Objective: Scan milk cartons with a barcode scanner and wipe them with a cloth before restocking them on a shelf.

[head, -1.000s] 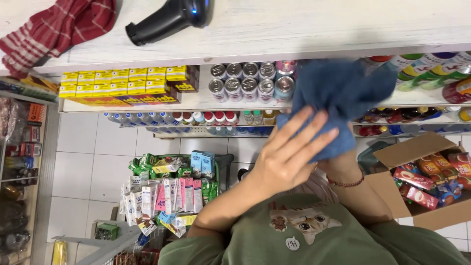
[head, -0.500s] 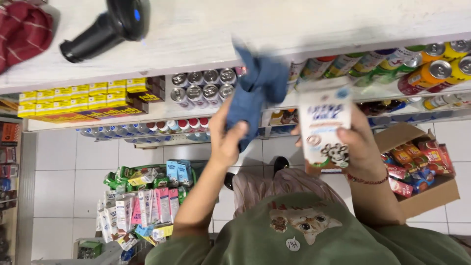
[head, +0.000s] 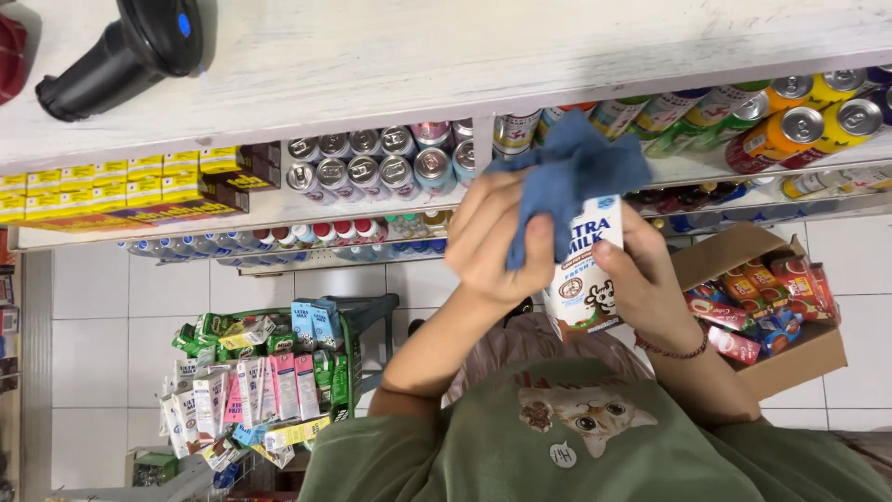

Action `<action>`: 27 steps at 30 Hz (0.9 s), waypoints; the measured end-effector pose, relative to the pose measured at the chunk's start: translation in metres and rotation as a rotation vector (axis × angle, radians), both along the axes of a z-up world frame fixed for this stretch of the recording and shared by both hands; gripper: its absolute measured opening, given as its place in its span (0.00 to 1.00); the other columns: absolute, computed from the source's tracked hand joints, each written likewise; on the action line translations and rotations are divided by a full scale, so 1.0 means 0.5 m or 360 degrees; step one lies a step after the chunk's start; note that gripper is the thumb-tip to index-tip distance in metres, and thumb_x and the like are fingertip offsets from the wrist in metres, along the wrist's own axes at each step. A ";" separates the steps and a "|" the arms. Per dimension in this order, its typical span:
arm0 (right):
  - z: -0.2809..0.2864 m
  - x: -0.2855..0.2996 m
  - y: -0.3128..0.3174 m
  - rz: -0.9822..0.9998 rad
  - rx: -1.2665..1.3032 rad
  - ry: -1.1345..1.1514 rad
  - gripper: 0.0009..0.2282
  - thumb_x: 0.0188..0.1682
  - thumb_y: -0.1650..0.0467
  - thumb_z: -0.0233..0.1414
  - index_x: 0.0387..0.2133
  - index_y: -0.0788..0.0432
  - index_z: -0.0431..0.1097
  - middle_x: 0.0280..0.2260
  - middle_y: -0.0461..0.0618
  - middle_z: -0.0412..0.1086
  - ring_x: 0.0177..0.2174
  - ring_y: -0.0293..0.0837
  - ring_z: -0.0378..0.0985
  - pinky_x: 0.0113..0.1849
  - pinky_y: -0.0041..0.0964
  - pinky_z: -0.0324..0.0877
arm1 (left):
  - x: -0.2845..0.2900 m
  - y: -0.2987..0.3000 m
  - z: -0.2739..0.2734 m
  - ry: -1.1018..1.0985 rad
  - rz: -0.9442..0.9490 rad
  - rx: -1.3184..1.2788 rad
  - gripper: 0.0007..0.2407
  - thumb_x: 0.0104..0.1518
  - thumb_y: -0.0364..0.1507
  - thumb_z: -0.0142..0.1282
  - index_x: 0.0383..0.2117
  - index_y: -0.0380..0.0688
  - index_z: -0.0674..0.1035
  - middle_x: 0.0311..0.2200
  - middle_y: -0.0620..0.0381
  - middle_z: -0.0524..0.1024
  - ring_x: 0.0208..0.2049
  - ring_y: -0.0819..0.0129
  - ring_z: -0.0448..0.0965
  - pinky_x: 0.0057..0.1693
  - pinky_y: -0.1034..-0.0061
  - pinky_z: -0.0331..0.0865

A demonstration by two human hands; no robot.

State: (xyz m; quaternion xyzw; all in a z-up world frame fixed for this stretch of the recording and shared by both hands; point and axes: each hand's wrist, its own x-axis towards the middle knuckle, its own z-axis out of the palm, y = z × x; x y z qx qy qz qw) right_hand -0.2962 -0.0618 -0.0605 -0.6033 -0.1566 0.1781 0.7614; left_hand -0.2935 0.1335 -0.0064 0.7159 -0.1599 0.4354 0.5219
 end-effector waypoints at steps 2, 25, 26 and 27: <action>0.003 0.009 0.002 -0.0258 -0.0087 -0.0256 0.17 0.58 0.69 0.47 0.57 0.68 0.64 0.46 0.49 0.72 0.44 0.35 0.74 0.47 0.29 0.71 | -0.005 -0.010 -0.006 -0.0228 0.0206 0.0088 0.08 0.61 0.25 0.53 0.39 0.29 0.79 0.39 0.44 0.82 0.46 0.47 0.84 0.53 0.65 0.80; 0.009 0.067 0.034 -0.0047 0.0717 0.0487 0.22 0.59 0.61 0.48 0.57 0.68 0.64 0.47 0.55 0.73 0.41 0.44 0.79 0.42 0.36 0.77 | -0.018 -0.009 0.000 0.0366 -0.0678 -0.0593 0.34 0.63 0.49 0.53 0.68 0.38 0.59 0.70 0.50 0.57 0.72 0.62 0.57 0.75 0.69 0.51; 0.003 0.061 0.041 -0.0200 0.0395 0.0361 0.21 0.61 0.64 0.50 0.59 0.69 0.62 0.50 0.54 0.72 0.44 0.41 0.77 0.47 0.33 0.75 | -0.017 -0.016 0.005 0.0331 -0.0703 -0.0402 0.37 0.62 0.45 0.59 0.70 0.37 0.54 0.73 0.48 0.50 0.75 0.57 0.51 0.76 0.66 0.47; 0.007 0.051 0.039 -0.0197 0.0392 0.0356 0.21 0.61 0.64 0.50 0.59 0.69 0.62 0.50 0.54 0.72 0.44 0.41 0.77 0.47 0.33 0.75 | -0.020 -0.022 -0.001 0.0325 -0.0701 -0.0404 0.37 0.62 0.45 0.59 0.70 0.37 0.54 0.73 0.48 0.50 0.75 0.57 0.51 0.76 0.66 0.47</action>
